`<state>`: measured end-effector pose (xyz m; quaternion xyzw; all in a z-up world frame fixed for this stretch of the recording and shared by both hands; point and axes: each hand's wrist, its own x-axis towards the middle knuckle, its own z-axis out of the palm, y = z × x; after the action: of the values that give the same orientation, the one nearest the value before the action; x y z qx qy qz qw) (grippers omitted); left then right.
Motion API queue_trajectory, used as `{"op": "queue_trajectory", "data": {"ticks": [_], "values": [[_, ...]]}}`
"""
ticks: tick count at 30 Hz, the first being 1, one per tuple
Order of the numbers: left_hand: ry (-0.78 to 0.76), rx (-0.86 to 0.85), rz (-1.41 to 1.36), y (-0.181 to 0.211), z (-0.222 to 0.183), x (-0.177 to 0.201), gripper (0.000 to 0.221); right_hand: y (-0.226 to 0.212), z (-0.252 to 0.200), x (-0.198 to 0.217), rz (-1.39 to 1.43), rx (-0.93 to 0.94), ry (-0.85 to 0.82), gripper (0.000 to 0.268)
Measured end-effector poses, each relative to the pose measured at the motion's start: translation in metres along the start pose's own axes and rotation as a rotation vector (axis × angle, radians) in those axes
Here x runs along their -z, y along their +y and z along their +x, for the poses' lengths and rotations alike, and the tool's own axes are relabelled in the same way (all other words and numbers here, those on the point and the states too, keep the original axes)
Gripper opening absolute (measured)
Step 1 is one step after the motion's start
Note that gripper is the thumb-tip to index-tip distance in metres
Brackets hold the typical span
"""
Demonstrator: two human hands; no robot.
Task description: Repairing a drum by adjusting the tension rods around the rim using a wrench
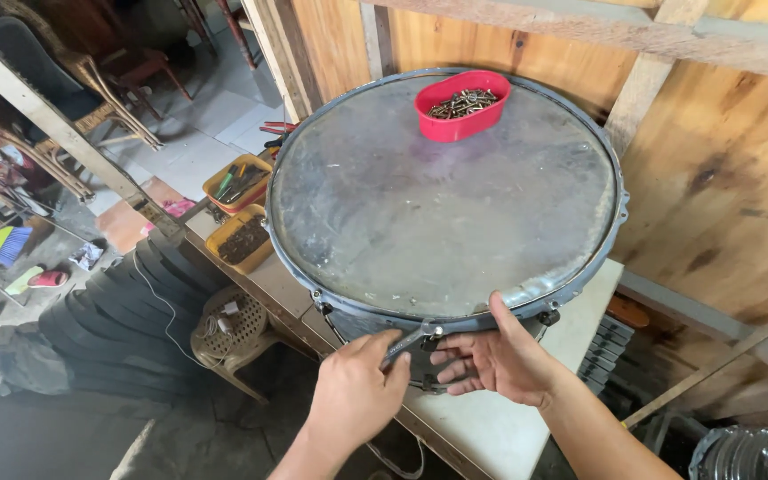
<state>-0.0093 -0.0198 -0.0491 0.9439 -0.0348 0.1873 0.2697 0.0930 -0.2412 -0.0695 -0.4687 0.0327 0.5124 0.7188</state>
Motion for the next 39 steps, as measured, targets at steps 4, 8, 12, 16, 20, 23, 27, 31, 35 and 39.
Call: {"op": "queue_trajectory", "data": {"ticks": [4, 8, 12, 16, 20, 23, 27, 31, 35, 39], "values": [[-0.040, 0.020, 0.007, -0.003, 0.007, 0.003, 0.022, 0.005, 0.007, 0.011, 0.012, 0.017, -0.042, 0.114], [-0.108, 0.038, 0.034, -0.003, 0.018, 0.008, 0.020, 0.011, 0.013, 0.024, 0.034, 0.018, -0.029, 0.111], [-0.364, 0.171, 0.073, 0.010, 0.041, 0.029, 0.027, 0.015, 0.015, 0.031, 0.009, 0.015, -0.144, 0.111], [-0.436, 0.241, 0.073, 0.021, 0.053, 0.038, 0.023, 0.014, 0.012, 0.034, 0.028, 0.008, -0.188, 0.114], [-0.511, 0.330, 0.116, 0.024, 0.037, 0.026, 0.024, 0.010, 0.011, 0.041, -0.034, 0.008, -0.330, 0.119], [-0.496, 0.633, -0.269, 0.045, 0.017, 0.005, 0.022, 0.006, 0.010, 0.046, -0.116, 0.011, -0.431, 0.122], [-0.118, 1.022, -1.207, 0.084, -0.003, -0.059, 0.011, 0.013, 0.022, 0.063, -0.196, 0.012, -0.437, 0.130], [0.161, 1.061, -1.554, 0.120, 0.020, -0.103, 0.012, 0.019, 0.033, 0.085, 0.084, -0.016, -0.354, 0.117], [0.322, 1.024, -1.425, 0.133, 0.022, -0.106, 0.019, 0.013, 0.035, 0.090, 0.111, 0.012, -0.813, 0.124], [0.186, 0.593, -1.196, 0.126, -0.016, -0.110, 0.017, 0.005, 0.018, 0.065, 0.007, 0.108, -0.726, 0.118]]}}
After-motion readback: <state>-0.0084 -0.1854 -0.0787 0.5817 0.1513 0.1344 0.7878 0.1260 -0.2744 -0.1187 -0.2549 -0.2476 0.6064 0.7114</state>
